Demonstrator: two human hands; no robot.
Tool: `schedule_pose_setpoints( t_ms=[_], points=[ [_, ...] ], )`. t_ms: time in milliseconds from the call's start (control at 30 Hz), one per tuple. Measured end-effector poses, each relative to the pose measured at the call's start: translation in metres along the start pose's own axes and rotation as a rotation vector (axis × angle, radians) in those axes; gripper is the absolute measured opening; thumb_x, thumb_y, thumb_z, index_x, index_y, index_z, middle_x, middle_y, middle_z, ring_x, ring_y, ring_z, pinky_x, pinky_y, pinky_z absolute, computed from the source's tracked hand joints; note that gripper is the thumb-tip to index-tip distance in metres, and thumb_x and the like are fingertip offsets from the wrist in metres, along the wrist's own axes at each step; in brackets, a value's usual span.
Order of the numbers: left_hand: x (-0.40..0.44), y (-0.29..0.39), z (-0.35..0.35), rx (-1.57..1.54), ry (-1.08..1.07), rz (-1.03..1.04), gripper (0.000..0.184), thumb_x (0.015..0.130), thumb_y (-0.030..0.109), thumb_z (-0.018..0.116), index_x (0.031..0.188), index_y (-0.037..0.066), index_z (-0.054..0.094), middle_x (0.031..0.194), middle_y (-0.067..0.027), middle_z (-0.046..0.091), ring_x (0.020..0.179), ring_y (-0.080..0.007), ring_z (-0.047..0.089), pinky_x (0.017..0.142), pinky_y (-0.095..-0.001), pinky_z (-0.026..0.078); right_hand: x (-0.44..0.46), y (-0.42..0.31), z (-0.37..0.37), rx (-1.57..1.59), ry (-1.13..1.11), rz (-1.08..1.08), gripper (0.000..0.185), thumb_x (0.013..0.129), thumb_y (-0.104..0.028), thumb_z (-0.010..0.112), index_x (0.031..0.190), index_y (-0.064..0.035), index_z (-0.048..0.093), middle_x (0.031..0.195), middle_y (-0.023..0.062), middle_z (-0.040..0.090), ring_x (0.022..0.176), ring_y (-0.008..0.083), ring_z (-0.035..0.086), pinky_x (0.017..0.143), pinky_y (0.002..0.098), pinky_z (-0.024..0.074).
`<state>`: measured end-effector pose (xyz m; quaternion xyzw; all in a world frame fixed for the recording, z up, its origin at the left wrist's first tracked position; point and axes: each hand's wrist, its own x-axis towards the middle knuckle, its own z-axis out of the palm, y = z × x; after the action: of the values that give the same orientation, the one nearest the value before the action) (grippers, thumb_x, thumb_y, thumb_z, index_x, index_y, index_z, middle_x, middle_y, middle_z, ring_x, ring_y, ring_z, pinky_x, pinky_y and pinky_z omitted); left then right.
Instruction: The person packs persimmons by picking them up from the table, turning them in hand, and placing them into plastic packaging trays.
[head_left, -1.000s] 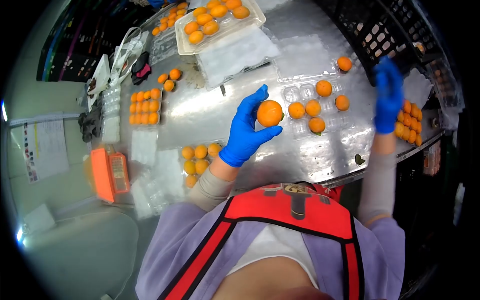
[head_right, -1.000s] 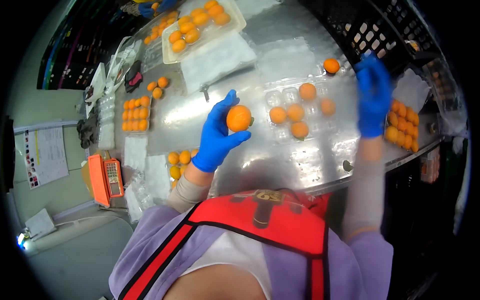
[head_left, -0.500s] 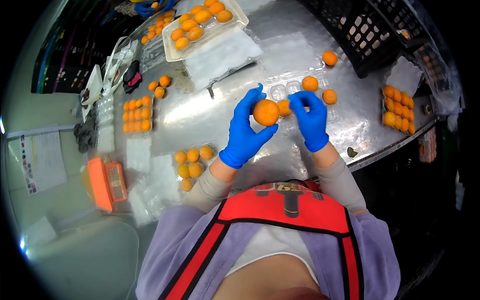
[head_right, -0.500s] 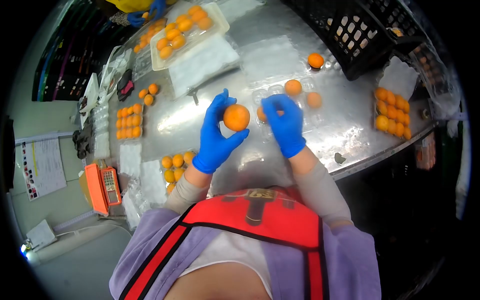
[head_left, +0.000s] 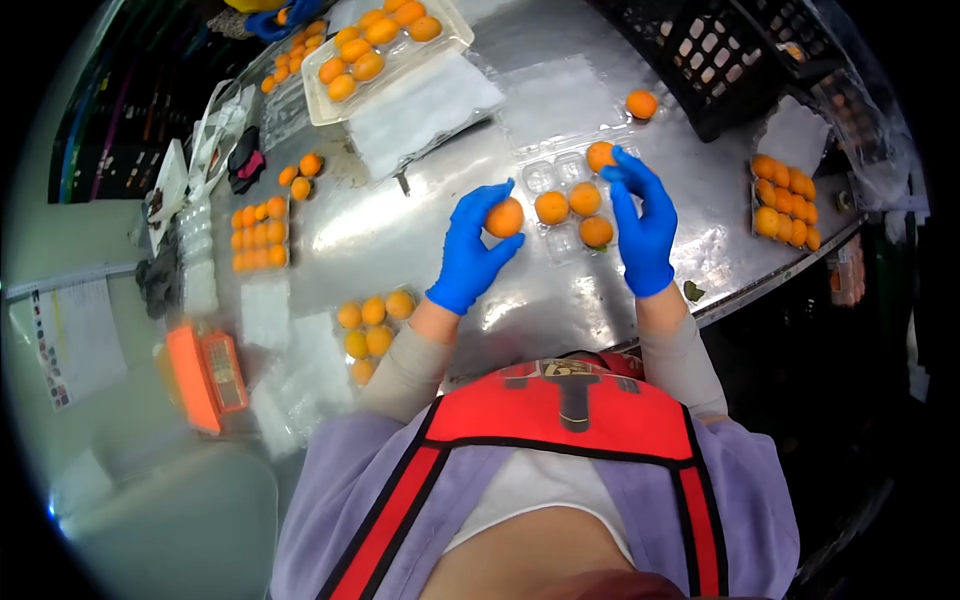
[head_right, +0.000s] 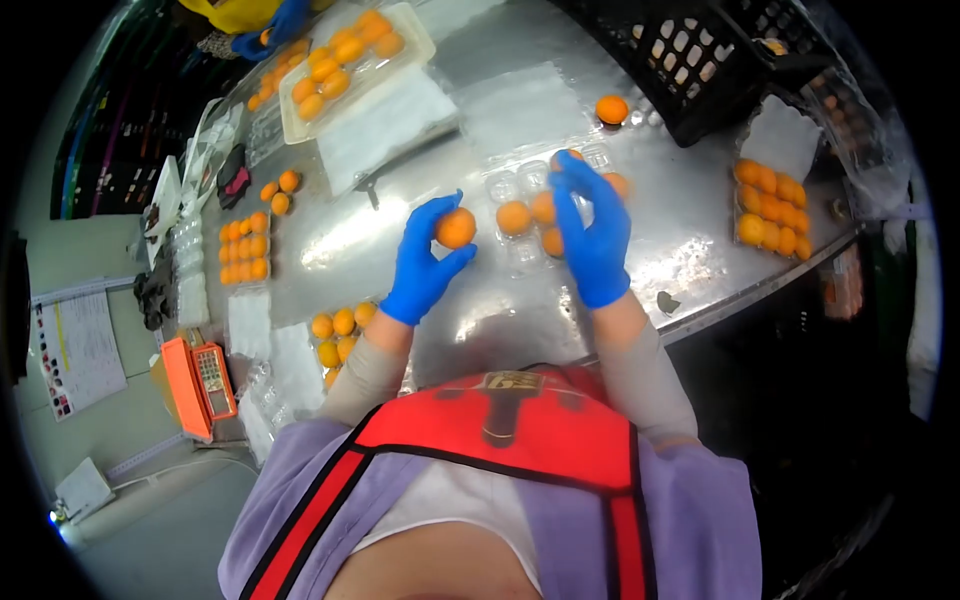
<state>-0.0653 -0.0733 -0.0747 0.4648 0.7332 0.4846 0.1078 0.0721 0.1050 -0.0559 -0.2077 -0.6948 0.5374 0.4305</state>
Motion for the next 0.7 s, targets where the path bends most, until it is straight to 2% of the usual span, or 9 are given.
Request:
schedule_pose_setpoints(
  t_ms=[33, 200, 267, 333, 400, 467, 500, 633, 700],
  points=[
    [-0.001, -0.011, 0.005, 0.049, 0.029, -0.002, 0.057, 0.065, 0.007, 0.07, 0.12, 0.01, 0.053, 0.117, -0.0132, 0.054, 0.11, -0.0314, 0.049, 0.094, -0.0386, 0.04, 0.0, 0.019, -0.009, -0.009, 0.004, 0.0, 0.031, 0.083, -0.003, 0.057, 0.113, -0.0005, 0.057, 0.102, 0.0099, 0.063, 0.09, 0.0171, 0.06, 0.08, 0.0275, 0.0474],
    [-0.016, -0.051, 0.019, 0.271, 0.03, -0.013, 0.056, 0.066, 0.006, 0.068, 0.12, 0.012, 0.054, 0.115, -0.0174, 0.054, 0.108, -0.0344, 0.05, 0.091, -0.0391, 0.042, -0.022, 0.063, -0.052, -0.316, 0.072, 0.137, 0.035, 0.08, -0.008, 0.062, 0.115, -0.0027, 0.057, 0.1, 0.0101, 0.063, 0.09, 0.0199, 0.06, 0.082, 0.0302, 0.0464],
    [-0.019, -0.058, 0.021, 0.323, 0.046, -0.051, 0.055, 0.066, 0.006, 0.068, 0.119, 0.012, 0.055, 0.118, -0.0186, 0.052, 0.11, -0.035, 0.049, 0.092, -0.0399, 0.042, -0.037, 0.074, -0.058, -0.316, 0.06, 0.131, 0.043, 0.077, -0.015, 0.066, 0.117, -0.0036, 0.055, 0.099, 0.0112, 0.062, 0.091, 0.0223, 0.059, 0.082, 0.032, 0.0458],
    [-0.022, -0.058, 0.019, 0.312, 0.028, -0.078, 0.057, 0.065, 0.007, 0.069, 0.12, 0.012, 0.053, 0.121, -0.019, 0.05, 0.113, -0.0353, 0.048, 0.093, -0.0407, 0.041, -0.051, 0.067, -0.056, -0.53, -0.085, 0.034, 0.052, 0.074, -0.02, 0.069, 0.121, -0.0045, 0.053, 0.097, 0.0116, 0.061, 0.088, 0.0244, 0.06, 0.08, 0.0327, 0.0465],
    [-0.024, -0.059, 0.018, 0.328, 0.046, -0.078, 0.063, 0.066, 0.01, 0.07, 0.125, 0.013, 0.049, 0.125, -0.0188, 0.048, 0.116, -0.036, 0.046, 0.095, -0.0414, 0.039, -0.055, 0.06, -0.048, -0.582, -0.119, -0.079, 0.059, 0.07, -0.024, 0.072, 0.122, -0.0048, 0.051, 0.091, 0.0114, 0.06, 0.08, 0.0259, 0.059, 0.074, 0.0353, 0.0472],
    [-0.025, -0.056, 0.015, 0.348, 0.044, -0.097, 0.066, 0.066, 0.011, 0.071, 0.127, 0.013, 0.046, 0.127, -0.0183, 0.047, 0.118, -0.0361, 0.043, 0.097, -0.042, 0.038, -0.056, 0.043, -0.037, -0.645, -0.171, -0.023, 0.062, 0.068, -0.025, 0.073, 0.122, -0.0044, 0.051, 0.084, 0.0114, 0.059, 0.074, 0.0267, 0.057, 0.068, 0.0375, 0.0464],
    [-0.025, -0.054, 0.014, 0.365, 0.039, -0.115, 0.069, 0.067, 0.013, 0.072, 0.13, 0.013, 0.044, 0.129, -0.0179, 0.045, 0.121, -0.0362, 0.041, 0.099, -0.0425, 0.036, -0.055, 0.043, -0.032, -0.655, -0.161, -0.082, 0.066, 0.067, -0.027, 0.073, 0.124, -0.0049, 0.049, 0.079, 0.0108, 0.057, 0.07, 0.0278, 0.055, 0.063, 0.039, 0.0447],
    [-0.022, -0.039, 0.008, 0.3, 0.08, -0.133, 0.07, 0.068, 0.015, 0.072, 0.131, 0.011, 0.041, 0.132, -0.0164, 0.043, 0.124, -0.0356, 0.037, 0.101, -0.0429, 0.033, -0.053, 0.047, -0.021, -0.752, -0.213, -0.054, 0.071, 0.066, -0.026, 0.073, 0.128, -0.0049, 0.044, 0.078, 0.0103, 0.057, 0.069, 0.0292, 0.055, 0.06, 0.0399, 0.0436],
    [-0.017, -0.021, 0.005, 0.247, 0.1, -0.091, 0.065, 0.073, 0.013, 0.069, 0.13, 0.004, 0.04, 0.134, -0.0128, 0.043, 0.124, -0.0295, 0.039, 0.102, -0.0395, 0.032, -0.054, 0.049, -0.023, -0.737, -0.208, -0.052, 0.071, 0.066, -0.025, 0.073, 0.128, -0.0043, 0.044, 0.079, 0.0103, 0.057, 0.07, 0.0289, 0.055, 0.062, 0.0395, 0.044]
  ],
)
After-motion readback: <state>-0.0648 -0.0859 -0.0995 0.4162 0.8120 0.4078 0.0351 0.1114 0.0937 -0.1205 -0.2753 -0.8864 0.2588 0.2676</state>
